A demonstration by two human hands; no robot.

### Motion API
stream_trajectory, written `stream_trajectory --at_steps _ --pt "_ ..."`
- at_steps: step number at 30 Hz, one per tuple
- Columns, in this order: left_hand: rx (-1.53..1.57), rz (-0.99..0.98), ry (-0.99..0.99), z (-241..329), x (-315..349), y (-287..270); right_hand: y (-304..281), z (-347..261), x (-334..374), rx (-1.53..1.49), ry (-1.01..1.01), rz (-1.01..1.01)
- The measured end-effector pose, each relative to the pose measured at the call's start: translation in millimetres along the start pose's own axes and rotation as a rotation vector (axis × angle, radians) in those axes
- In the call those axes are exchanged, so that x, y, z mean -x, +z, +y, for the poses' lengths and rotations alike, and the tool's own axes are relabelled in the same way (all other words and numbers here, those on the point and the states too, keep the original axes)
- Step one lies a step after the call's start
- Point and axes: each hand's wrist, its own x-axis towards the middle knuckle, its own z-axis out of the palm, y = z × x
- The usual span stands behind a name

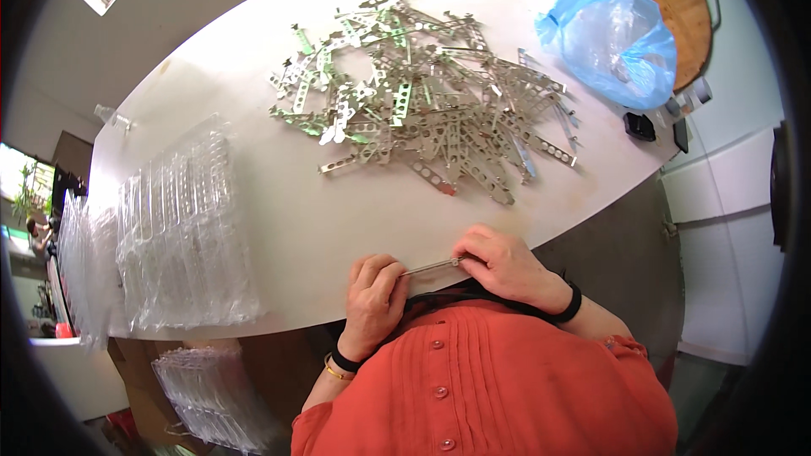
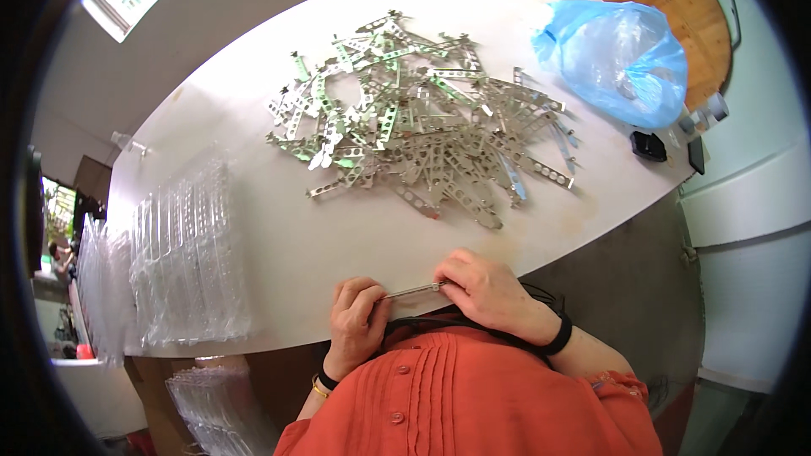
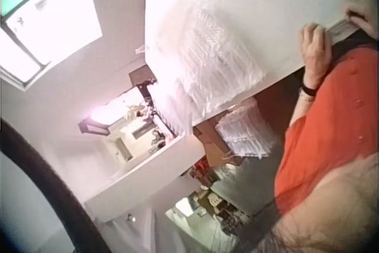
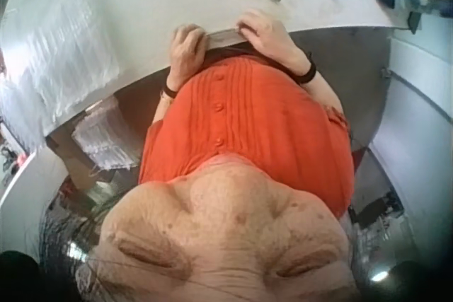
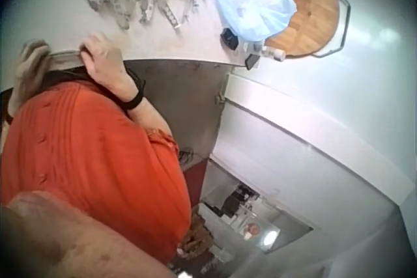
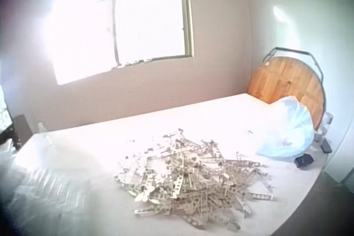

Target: Packing metal brackets into plastic bags.

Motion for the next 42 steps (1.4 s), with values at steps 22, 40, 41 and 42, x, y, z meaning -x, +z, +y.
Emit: stream_trajectory --at_steps 22,40,41,42 --pt "0.04 0.026 0.03 -4.2 -1.1 -6.1 -2.4 -13.9 -9.9 0.043 0.016 -0.006" --pt "0.079 0.038 0.023 -4.9 2.0 -9.3 0.5 -15.6 -12.5 0.03 0.075 -0.038" --pt "0.087 0.039 0.024 -5.5 1.6 -9.7 0.7 -18.7 -13.1 0.013 0.099 -0.036" --pt "0.1 0.039 0.022 -5.3 2.4 -10.2 1.4 -21.0 -12.5 -0.001 0.127 -0.038"
